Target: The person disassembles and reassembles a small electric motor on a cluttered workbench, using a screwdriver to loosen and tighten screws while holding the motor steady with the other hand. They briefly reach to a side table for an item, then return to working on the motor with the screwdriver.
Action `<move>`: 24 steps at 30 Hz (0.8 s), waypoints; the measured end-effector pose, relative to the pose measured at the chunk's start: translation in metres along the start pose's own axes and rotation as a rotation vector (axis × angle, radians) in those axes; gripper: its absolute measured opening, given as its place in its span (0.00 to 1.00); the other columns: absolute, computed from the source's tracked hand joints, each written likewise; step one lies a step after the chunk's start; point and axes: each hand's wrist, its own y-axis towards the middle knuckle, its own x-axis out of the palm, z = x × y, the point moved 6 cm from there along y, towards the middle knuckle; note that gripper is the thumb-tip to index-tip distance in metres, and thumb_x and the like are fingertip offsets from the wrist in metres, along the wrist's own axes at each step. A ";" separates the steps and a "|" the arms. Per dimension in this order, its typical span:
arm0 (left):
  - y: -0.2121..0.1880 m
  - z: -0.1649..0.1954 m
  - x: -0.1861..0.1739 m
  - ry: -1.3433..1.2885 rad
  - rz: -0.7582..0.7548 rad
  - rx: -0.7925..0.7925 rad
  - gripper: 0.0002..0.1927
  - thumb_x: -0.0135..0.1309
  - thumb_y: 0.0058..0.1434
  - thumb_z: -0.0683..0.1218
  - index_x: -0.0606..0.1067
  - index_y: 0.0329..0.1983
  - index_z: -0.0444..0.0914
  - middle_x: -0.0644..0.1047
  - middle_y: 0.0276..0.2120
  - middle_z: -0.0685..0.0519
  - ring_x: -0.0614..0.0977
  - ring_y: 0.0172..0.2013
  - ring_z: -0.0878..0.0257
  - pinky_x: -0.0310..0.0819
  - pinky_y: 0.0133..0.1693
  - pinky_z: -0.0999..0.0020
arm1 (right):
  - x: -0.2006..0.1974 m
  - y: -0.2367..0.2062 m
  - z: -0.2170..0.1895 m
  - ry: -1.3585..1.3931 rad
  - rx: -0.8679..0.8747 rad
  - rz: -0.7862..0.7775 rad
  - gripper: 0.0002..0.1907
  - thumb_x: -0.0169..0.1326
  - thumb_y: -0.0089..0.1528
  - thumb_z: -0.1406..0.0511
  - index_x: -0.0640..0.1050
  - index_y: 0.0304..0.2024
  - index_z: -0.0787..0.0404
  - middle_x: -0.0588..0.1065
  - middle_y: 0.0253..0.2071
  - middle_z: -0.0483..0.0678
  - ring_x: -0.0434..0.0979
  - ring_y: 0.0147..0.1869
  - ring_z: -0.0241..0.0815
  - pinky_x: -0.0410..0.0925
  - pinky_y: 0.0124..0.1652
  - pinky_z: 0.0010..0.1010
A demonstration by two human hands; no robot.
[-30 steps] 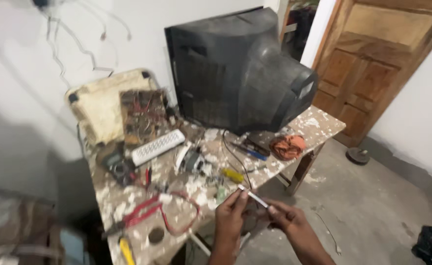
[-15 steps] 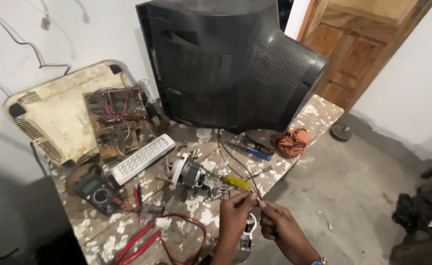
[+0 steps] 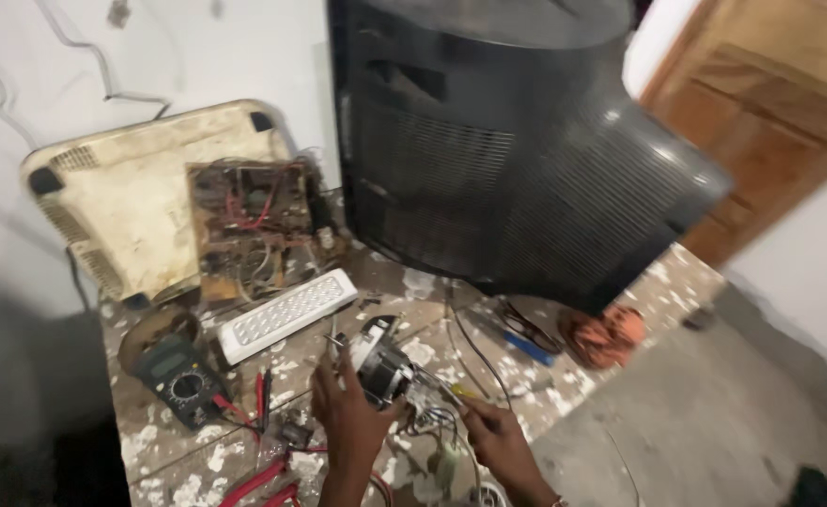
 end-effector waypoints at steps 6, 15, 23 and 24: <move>0.012 0.014 0.029 0.084 0.000 0.006 0.68 0.78 0.34 0.55 0.50 0.76 0.48 0.56 0.68 0.42 0.58 0.67 0.40 0.54 0.64 0.39 | 0.015 0.072 -0.015 -0.432 -0.371 -0.251 0.19 0.52 0.67 0.62 0.79 0.57 0.65 0.78 0.25 0.47 0.74 0.29 0.33 0.70 0.33 0.29; 0.011 0.031 0.048 0.176 -0.081 -0.251 0.71 0.80 0.31 0.54 0.48 0.75 0.49 0.53 0.69 0.45 0.53 0.70 0.44 0.50 0.67 0.47 | 0.011 0.086 -0.014 -0.531 -0.316 -0.374 0.21 0.51 0.65 0.63 0.78 0.60 0.54 0.70 0.18 0.51 0.68 0.23 0.35 0.66 0.28 0.32; 0.002 0.026 0.049 0.251 -0.089 -0.230 0.69 0.79 0.31 0.57 0.49 0.73 0.48 0.54 0.69 0.44 0.57 0.69 0.44 0.53 0.66 0.50 | 0.008 0.081 0.003 -0.385 -0.310 -0.409 0.20 0.50 0.66 0.63 0.77 0.61 0.58 0.70 0.21 0.40 0.66 0.26 0.30 0.64 0.27 0.27; 0.001 0.025 0.047 0.257 -0.101 -0.223 0.70 0.79 0.31 0.57 0.49 0.74 0.48 0.55 0.69 0.44 0.59 0.68 0.44 0.54 0.66 0.50 | 0.009 0.079 0.006 -0.339 -0.305 -0.417 0.20 0.50 0.66 0.63 0.77 0.61 0.59 0.70 0.21 0.39 0.66 0.26 0.29 0.64 0.27 0.26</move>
